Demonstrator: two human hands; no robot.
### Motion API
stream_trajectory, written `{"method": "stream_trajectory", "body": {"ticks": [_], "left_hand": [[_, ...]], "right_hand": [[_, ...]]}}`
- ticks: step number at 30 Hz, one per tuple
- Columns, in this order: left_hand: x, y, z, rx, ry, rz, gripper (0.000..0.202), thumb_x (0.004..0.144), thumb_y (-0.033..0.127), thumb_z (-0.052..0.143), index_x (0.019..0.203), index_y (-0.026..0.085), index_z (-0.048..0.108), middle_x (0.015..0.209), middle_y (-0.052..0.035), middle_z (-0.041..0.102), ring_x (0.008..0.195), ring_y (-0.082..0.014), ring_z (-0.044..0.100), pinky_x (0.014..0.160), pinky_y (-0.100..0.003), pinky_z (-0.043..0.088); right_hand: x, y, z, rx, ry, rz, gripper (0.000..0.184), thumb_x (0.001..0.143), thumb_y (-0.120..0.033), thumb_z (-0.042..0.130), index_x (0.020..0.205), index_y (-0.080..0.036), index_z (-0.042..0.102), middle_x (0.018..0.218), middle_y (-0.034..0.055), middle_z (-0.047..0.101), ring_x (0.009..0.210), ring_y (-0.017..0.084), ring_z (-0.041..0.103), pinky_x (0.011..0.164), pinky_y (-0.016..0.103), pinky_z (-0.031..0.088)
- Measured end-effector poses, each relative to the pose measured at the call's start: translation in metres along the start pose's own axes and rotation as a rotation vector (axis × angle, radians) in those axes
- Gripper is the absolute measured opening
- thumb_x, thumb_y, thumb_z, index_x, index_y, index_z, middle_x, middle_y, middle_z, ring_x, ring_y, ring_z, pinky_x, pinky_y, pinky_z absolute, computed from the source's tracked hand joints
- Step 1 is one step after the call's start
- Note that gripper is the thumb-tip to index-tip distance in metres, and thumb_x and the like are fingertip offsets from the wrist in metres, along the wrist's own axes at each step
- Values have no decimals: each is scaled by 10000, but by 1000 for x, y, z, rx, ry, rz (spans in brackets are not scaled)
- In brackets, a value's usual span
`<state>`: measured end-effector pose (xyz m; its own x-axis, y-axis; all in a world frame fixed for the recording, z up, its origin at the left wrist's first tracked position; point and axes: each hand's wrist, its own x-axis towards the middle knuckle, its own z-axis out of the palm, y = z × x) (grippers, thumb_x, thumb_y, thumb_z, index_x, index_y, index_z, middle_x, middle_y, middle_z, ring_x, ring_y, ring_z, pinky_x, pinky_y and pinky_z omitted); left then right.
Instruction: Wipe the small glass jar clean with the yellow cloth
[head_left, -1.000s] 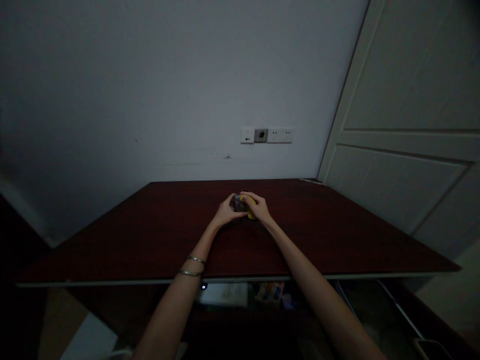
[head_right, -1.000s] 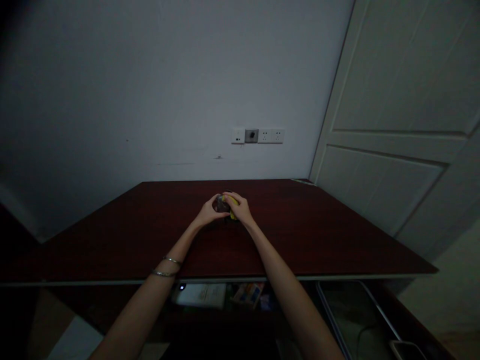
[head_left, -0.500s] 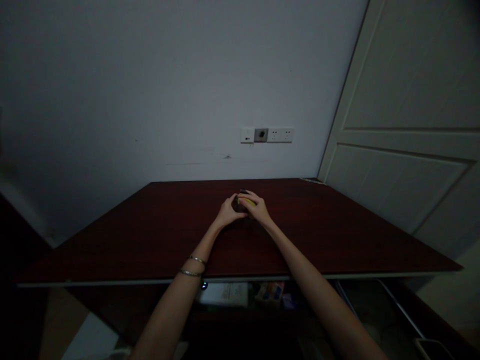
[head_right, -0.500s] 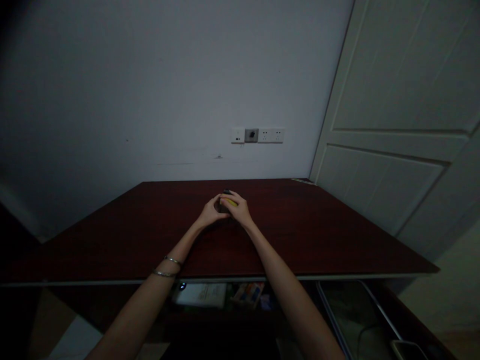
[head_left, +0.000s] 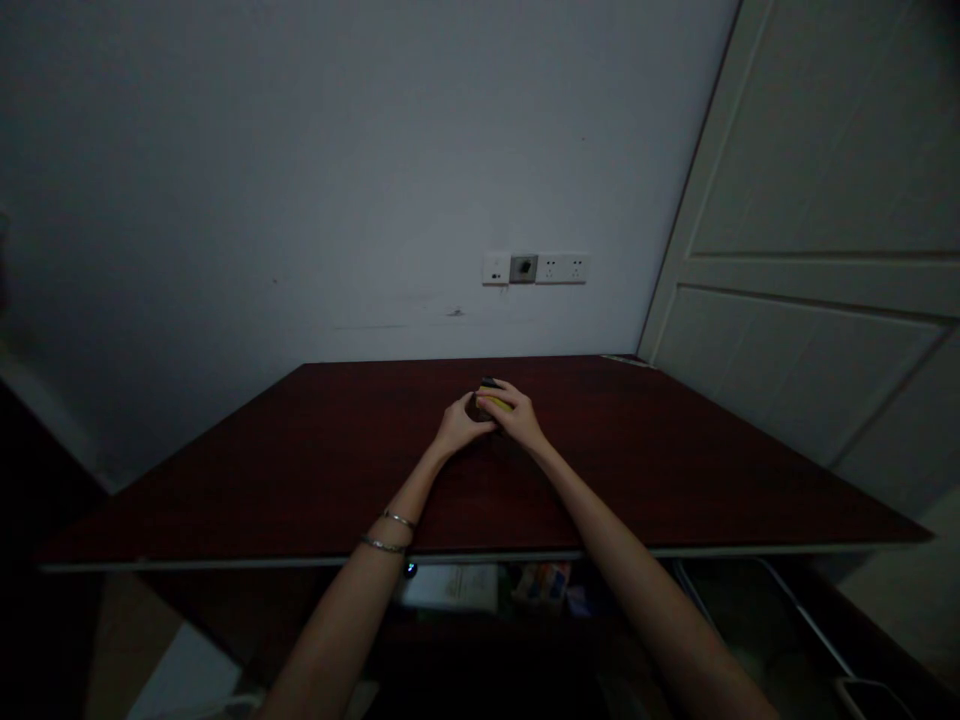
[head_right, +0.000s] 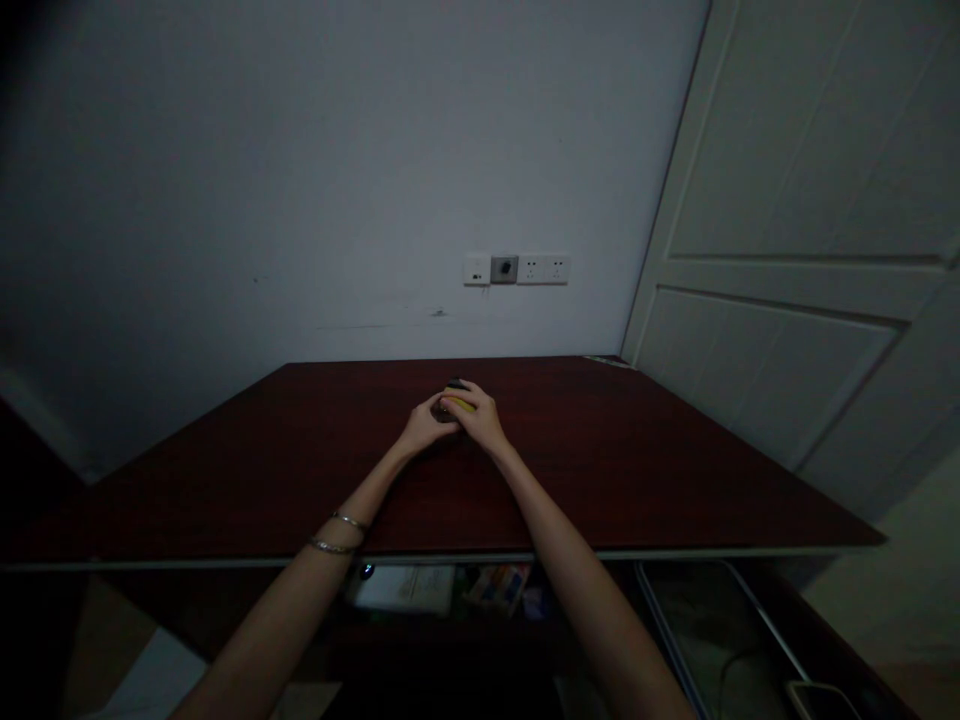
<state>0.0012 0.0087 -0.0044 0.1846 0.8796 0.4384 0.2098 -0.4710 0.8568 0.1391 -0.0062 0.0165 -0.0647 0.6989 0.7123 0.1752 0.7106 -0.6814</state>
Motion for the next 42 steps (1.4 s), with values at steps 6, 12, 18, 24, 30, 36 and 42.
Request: {"method": "stream_trajectory", "body": {"ticks": [6,12,18,24,30,36,42], "left_hand": [[2,3,2,-106,0,44,547,555,241,720,1059,119,545,984,-69,618,888,-173,568,815,-294,440],[1,8,4,-244,-62,20,653,516,239,753,1107,104,511,1046,-103,598,936,-194,566,853,-324,437],[4,4,2,-246,0,34,621,518,249,752,1072,92,519,1046,-113,595,927,-191,570,856,-327,437],[-1,14,3,-275,-77,6,654,507,243,757,1095,105,507,1060,-98,595,927,-182,572,863,-326,441],[-2,13,-1,-266,-128,-34,648,511,258,757,1096,118,518,1003,-87,612,814,-163,595,722,-289,503],[-1,8,-8,-277,-128,-159,612,567,465,682,1032,94,536,845,-73,607,594,-129,571,411,-215,475],[-1,7,-9,-329,-119,-236,561,599,570,610,867,81,551,575,2,530,389,-60,446,384,-242,478]], "right_hand": [[2,-5,0,68,-5,22,230,694,-359,605,878,-245,685,1086,42,599,1062,199,511,940,346,368],[9,0,-3,151,40,148,304,696,-416,583,910,-220,675,1024,48,640,1020,209,543,926,360,385],[7,-6,-5,148,-53,70,241,646,-384,644,832,-239,693,1130,39,587,1090,211,504,960,357,353],[9,1,-5,164,64,182,347,682,-450,586,910,-203,673,1010,53,650,993,215,564,898,359,413],[12,6,-4,257,77,300,414,668,-481,582,927,-168,662,960,65,665,912,218,595,834,344,453],[10,-4,-15,477,-157,345,457,683,-347,545,1117,-205,563,1075,40,621,961,215,578,829,316,450],[6,-8,-23,443,-349,269,667,577,-215,558,1231,-249,434,1136,24,575,968,214,562,774,299,470]]}}
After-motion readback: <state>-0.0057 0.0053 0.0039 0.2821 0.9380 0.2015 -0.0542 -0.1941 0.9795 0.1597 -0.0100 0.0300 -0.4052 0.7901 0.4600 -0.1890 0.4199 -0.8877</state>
